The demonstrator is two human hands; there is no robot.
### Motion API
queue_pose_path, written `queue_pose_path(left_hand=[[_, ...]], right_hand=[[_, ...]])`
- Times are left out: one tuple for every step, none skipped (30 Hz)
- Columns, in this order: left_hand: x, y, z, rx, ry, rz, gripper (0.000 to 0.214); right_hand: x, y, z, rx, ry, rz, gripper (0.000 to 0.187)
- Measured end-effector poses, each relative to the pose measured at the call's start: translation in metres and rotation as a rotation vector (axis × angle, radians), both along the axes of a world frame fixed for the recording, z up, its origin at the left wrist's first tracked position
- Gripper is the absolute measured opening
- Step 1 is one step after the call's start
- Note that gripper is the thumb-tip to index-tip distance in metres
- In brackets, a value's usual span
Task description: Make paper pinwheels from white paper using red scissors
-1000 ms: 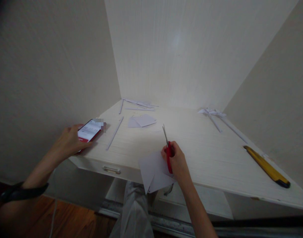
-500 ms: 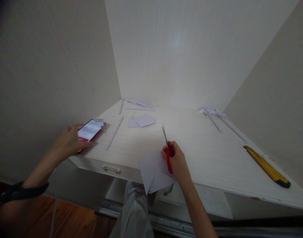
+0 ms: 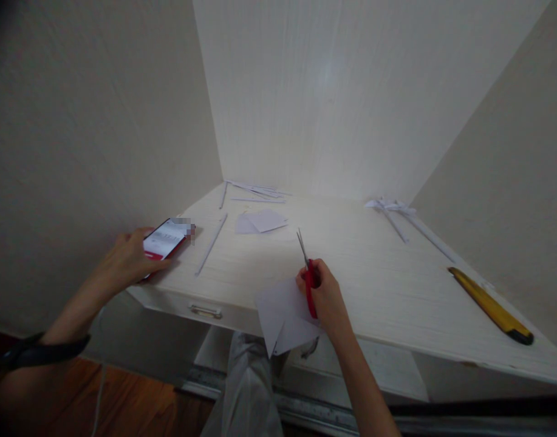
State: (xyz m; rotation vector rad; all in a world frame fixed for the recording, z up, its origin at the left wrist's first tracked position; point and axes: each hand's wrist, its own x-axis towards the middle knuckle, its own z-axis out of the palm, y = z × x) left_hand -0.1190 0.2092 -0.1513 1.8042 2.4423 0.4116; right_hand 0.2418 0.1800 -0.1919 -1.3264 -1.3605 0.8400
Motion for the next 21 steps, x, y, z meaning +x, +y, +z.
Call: queue_pose_path(left_hand=[[0.0002,0.0002,-0.0001,-0.002,0.0,0.003,0.089],[0.0003,0.0004,-0.0002,-0.003,0.001,0.005,0.089],[0.0005,0.0005,-0.0001,-0.005,0.0,0.007,0.089],[0.0007,0.0004,0.0,-0.005,-0.001,0.006,0.089],[0.0009,0.0002,0.0003,-0.004,-0.002,0.002,0.088],[0.001,-0.0001,0.0007,-0.004,-0.004,-0.004,0.088],[0.0012,-0.0005,0.0011,-0.004,-0.006,-0.009,0.087],[0.0014,-0.0009,0.0015,-0.003,-0.007,-0.013,0.087],[0.0015,-0.0014,0.0019,-0.004,-0.009,-0.016,0.087],[0.0016,-0.0018,0.0022,-0.004,-0.01,-0.016,0.088],[0.0015,-0.002,0.0023,-0.004,-0.011,-0.015,0.088],[0.0015,-0.0021,0.0023,-0.003,-0.012,-0.014,0.088],[0.0012,-0.0021,0.0022,-0.001,-0.013,-0.015,0.088],[0.0009,-0.0019,0.0019,0.001,-0.013,-0.017,0.088],[0.0005,-0.0015,0.0015,0.004,-0.014,-0.019,0.088],[0.0,-0.001,0.001,0.007,-0.015,-0.021,0.088],[-0.0005,-0.0006,0.0004,0.01,-0.017,-0.023,0.088],[-0.001,-0.0002,-0.0002,0.014,-0.018,-0.025,0.088],[-0.0015,0.0002,-0.0008,0.018,-0.02,-0.028,0.088],[-0.0019,0.0003,-0.0015,0.023,-0.02,-0.03,0.088],[-0.0023,0.0004,-0.0021,0.028,-0.021,-0.031,0.088]], right_hand=[[0.0001,0.0002,-0.0001,0.0,0.0,0.003,0.02],[0.0004,0.0003,-0.0004,-0.001,0.0,0.005,0.021],[0.0006,0.0005,-0.0008,-0.001,0.0,0.007,0.021],[0.001,0.0007,-0.0014,-0.002,-0.001,0.007,0.021],[0.0013,0.0008,-0.002,-0.001,-0.003,0.007,0.021],[0.0016,0.0008,-0.0026,-0.001,-0.004,0.007,0.02],[0.0019,0.0007,-0.0032,0.0,-0.005,0.007,0.019],[0.0021,0.0006,-0.0037,0.002,-0.005,0.008,0.019],[0.0022,0.0004,-0.004,0.004,-0.005,0.009,0.018],[0.0023,0.0002,-0.0042,0.005,-0.004,0.009,0.018],[0.0023,0.0,-0.0042,0.007,-0.003,0.009,0.018],[0.0022,-0.0002,-0.004,0.007,-0.001,0.009,0.019],[0.002,-0.0003,-0.0037,0.007,0.0,0.01,0.019],[0.0019,-0.0005,-0.0032,0.007,0.002,0.012,0.019],[0.0017,-0.0006,-0.0027,0.006,0.003,0.013,0.02],[0.0016,-0.0006,-0.0022,0.005,0.003,0.014,0.02],[0.0015,-0.0006,-0.0018,0.003,0.001,0.013,0.019],[0.0014,-0.0006,-0.0014,0.002,-0.001,0.011,0.019],[0.0013,-0.0005,-0.0011,0.001,-0.002,0.008,0.019],[0.0012,-0.0003,-0.0009,0.0,-0.004,0.005,0.019],[0.0011,-0.0002,-0.0007,-0.002,-0.005,0.004,0.019]])
